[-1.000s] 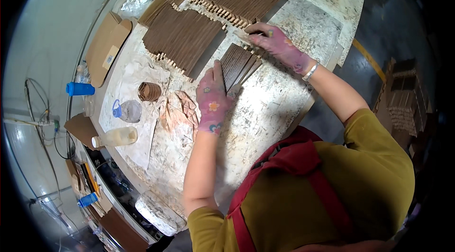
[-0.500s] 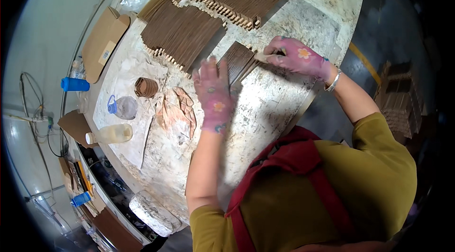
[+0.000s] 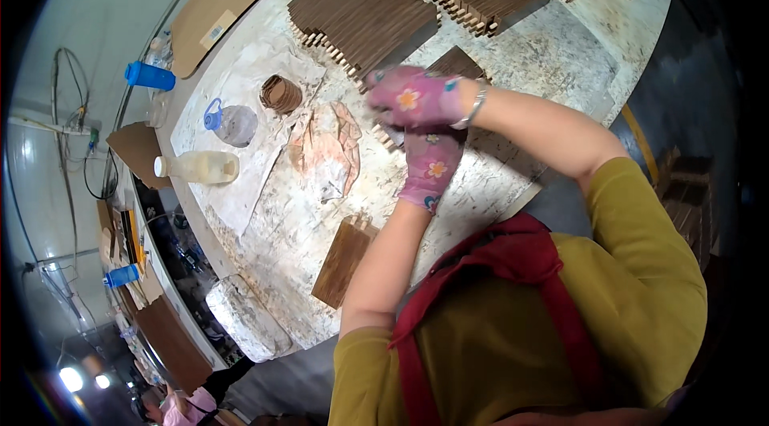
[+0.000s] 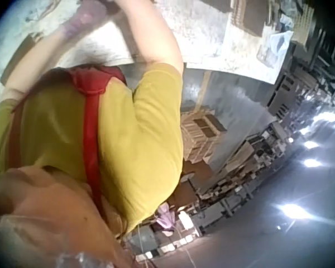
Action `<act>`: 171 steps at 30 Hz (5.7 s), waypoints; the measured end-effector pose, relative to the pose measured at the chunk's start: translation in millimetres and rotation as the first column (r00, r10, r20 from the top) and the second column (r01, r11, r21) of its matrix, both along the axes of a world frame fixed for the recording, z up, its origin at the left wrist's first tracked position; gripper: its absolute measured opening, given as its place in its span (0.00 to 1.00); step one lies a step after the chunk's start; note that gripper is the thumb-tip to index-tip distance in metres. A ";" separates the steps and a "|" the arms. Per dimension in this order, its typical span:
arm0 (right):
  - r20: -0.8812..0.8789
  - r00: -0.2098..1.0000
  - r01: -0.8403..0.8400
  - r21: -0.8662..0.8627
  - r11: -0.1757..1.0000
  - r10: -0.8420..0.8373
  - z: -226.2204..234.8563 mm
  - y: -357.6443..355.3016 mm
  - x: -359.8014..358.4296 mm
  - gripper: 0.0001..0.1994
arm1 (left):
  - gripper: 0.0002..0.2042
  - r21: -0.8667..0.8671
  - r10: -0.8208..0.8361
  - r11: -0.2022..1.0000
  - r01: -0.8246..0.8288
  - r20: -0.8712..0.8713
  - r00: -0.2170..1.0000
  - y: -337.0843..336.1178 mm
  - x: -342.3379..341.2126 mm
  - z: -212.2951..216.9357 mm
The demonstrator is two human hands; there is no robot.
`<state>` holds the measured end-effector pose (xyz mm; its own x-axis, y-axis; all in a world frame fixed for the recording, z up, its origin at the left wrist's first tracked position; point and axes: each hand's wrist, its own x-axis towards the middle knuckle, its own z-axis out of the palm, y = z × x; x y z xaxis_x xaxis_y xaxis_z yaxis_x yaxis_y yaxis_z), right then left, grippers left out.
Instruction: The person applies a liquid finish to wooden components using a cloth. They pick up individual wooden pieces, wipe them thoroughly with the cloth, and then set them aside.
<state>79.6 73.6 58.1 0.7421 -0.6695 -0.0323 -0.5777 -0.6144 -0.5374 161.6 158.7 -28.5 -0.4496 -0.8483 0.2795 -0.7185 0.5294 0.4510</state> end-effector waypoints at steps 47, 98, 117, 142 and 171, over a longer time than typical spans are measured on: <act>0.319 0.850 0.527 -0.501 0.686 -0.420 -44.3 92.6 -106.4 0.09 | 0.19 0.389 0.165 0.905 -0.170 0.045 0.985 -59.3 48.2 41.0; 0.429 0.572 0.679 0.230 0.697 -0.699 -50.0 32.8 -134.6 0.24 | 0.38 -0.073 0.083 0.995 -0.063 0.307 0.948 -37.5 14.3 25.6; 0.339 0.930 0.244 -0.272 0.931 -0.144 -23.1 100.6 -61.9 0.13 | 0.25 0.474 -0.184 0.875 0.097 0.140 0.973 -95.1 54.1 31.0; 0.373 0.910 0.202 -0.022 0.979 -0.179 5.6 53.0 -105.0 0.20 | 0.18 0.111 -0.053 0.991 0.075 -0.185 0.981 -43.6 -42.9 -8.3; 0.732 0.345 0.536 0.360 0.763 -0.588 -65.2 -9.5 -59.2 0.21 | 0.38 -0.037 0.060 0.998 -0.053 0.228 0.972 -28.5 48.2 59.2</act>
